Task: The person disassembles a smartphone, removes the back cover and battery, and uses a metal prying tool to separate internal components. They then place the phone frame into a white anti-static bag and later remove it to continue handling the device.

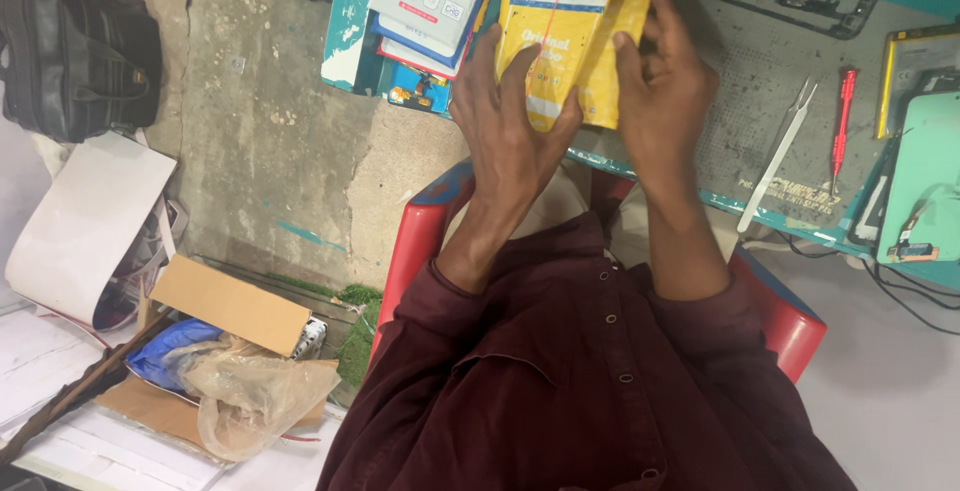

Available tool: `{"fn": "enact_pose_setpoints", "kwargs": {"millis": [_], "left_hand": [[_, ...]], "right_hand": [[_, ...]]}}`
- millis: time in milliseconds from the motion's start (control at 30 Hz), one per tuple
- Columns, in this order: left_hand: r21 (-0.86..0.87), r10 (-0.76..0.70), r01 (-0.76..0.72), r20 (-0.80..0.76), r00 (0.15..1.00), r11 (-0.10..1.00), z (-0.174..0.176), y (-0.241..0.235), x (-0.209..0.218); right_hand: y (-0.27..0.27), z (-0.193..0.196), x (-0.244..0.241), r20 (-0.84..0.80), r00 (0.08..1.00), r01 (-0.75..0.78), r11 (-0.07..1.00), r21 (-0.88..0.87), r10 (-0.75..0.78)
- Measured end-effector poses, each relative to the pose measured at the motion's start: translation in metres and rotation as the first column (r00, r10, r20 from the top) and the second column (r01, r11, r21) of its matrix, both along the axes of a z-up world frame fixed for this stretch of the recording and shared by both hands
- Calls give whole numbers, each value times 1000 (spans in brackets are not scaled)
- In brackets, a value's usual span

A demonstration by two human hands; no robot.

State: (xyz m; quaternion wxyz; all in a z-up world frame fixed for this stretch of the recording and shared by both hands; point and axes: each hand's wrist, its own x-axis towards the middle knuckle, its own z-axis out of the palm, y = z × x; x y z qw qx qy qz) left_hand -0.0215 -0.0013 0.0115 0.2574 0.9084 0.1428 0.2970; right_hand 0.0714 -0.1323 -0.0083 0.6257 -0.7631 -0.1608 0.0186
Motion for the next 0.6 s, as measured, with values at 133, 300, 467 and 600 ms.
{"fn": "enact_pose_setpoints", "kwargs": {"millis": [133,300,467,600], "left_hand": [[21,4,-4,-6,1000,1000,1,3,11],[42,7,-7,-17,1000,999,-6,8,22],[77,-6,11,-56,998,997,-19,7,33],[103,39,-24,-150,988,994,-29,8,46]], "right_hand": [[11,-4,4,77,997,-1,997,-72,6],[-4,-5,4,197,976,120,984,-136,-92],[-34,3,6,145,969,203,979,-6,-200],[-43,8,-2,42,973,221,970,98,-226]]}}
